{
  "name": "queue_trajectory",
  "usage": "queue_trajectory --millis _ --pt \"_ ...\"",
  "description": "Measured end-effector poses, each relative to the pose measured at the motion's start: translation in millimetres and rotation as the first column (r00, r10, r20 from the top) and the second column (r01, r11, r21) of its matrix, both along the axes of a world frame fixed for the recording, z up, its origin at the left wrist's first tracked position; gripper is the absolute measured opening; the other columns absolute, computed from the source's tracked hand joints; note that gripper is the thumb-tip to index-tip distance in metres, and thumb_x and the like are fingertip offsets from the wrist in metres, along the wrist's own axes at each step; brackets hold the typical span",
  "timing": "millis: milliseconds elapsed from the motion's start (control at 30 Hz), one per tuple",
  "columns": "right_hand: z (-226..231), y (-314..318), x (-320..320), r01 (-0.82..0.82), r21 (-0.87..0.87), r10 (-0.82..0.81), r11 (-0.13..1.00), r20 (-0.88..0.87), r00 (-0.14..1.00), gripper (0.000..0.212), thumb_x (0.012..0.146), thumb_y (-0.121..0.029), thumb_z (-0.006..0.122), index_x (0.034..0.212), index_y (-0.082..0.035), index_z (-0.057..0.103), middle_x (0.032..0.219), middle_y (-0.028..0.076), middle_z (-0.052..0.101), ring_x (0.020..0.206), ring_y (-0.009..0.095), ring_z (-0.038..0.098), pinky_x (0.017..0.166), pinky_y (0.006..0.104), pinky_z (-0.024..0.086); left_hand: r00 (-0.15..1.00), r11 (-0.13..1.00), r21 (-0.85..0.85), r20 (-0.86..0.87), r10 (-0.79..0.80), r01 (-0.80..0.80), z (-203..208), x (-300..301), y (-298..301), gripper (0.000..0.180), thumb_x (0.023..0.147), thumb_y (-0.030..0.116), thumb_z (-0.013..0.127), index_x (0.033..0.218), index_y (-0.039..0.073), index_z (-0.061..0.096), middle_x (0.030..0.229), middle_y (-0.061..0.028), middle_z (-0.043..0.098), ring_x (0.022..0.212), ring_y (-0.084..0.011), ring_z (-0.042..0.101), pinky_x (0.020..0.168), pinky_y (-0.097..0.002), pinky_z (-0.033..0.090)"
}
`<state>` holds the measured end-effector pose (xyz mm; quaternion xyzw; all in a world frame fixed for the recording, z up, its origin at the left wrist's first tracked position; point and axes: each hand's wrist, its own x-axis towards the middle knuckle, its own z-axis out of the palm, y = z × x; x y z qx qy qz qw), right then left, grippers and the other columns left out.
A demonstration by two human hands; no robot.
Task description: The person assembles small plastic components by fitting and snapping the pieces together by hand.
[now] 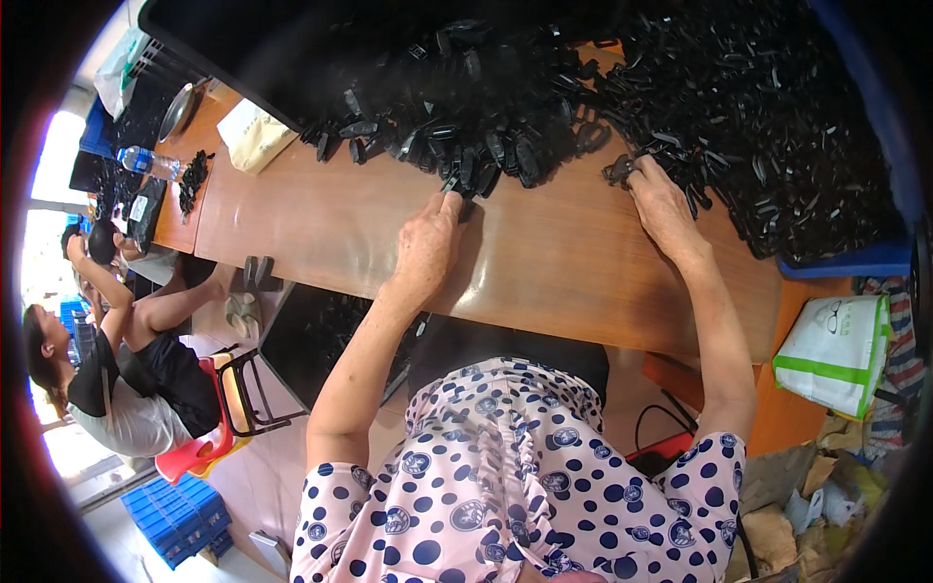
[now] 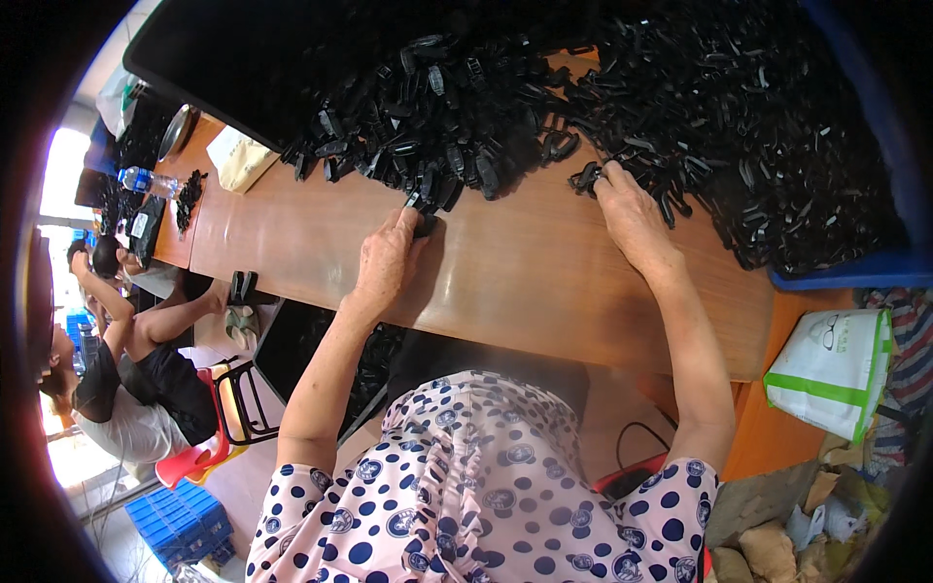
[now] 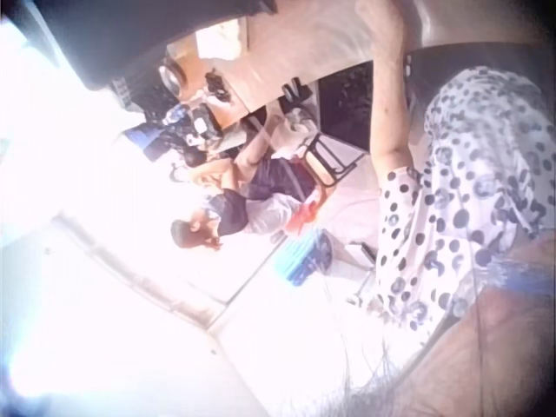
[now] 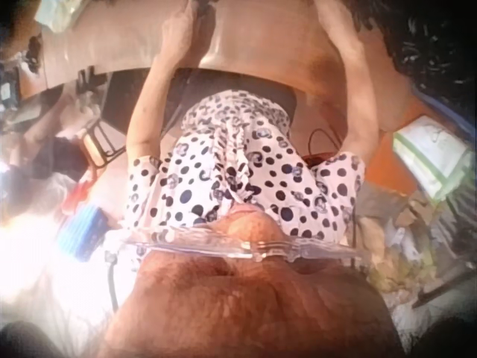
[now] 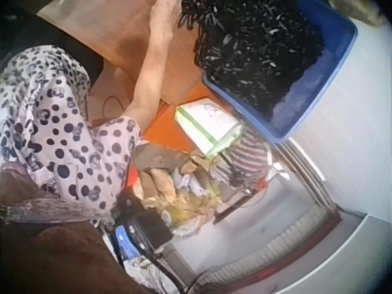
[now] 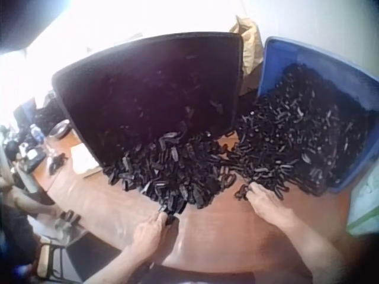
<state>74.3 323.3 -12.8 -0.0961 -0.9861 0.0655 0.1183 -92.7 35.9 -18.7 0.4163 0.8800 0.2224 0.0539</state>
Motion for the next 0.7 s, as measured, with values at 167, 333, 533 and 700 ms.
queue_trajectory --millis 167,333,533,700 --pt "3 -17 10 0.047 -0.900 -0.211 0.434 -0.051 0.976 0.016 0.085 -0.001 0.062 0.096 -0.002 0.050 0.089 0.009 0.058 0.079 0.017 0.060 0.064 0.0256 0.050 0.992 0.984 0.175 0.122 0.016 -0.037 -4 -6 -8 0.020 0.079 0.008 0.065 0.095 0.001 0.056 0.094 -0.0200 0.063 0.089 -0.0404 0.060 0.076 -0.0448 0.048" --pt "14 -69 9 -0.240 -0.921 -0.300 -0.306 -0.146 0.943 0.042 0.085 -0.004 0.067 0.121 -0.009 0.046 0.091 0.005 0.061 0.079 0.012 0.061 0.060 0.0195 0.049 0.981 0.997 0.074 0.192 -0.025 0.011 0 -7 -17 0.018 0.079 0.011 0.067 0.090 0.001 0.057 0.094 -0.0208 0.063 0.085 -0.0371 0.062 0.074 -0.0418 0.048" --pt "7 -119 2 -0.164 -0.831 -0.203 -0.531 -0.063 0.977 0.018 0.086 0.001 0.063 0.103 -0.003 0.058 0.101 0.008 0.061 0.088 0.014 0.063 0.077 0.0243 0.053 0.846 0.894 0.435 0.511 -0.150 -0.104 -2 23 -25 0.022 0.077 0.014 0.074 0.085 0.003 0.057 0.086 -0.0100 0.063 0.075 -0.0211 0.059 0.072 -0.0322 0.048" --pt "19 -157 -13 -0.223 -0.902 -0.240 -0.369 -0.139 0.961 0.014 0.086 0.003 0.061 0.098 -0.002 0.056 0.099 0.007 0.060 0.091 0.014 0.060 0.082 0.0269 0.051 0.823 0.802 0.550 0.552 -0.137 -0.235 14 52 -28 0.022 0.077 0.006 0.074 0.092 0.002 0.060 0.086 -0.0067 0.063 0.076 -0.0153 0.061 0.069 -0.0269 0.049"
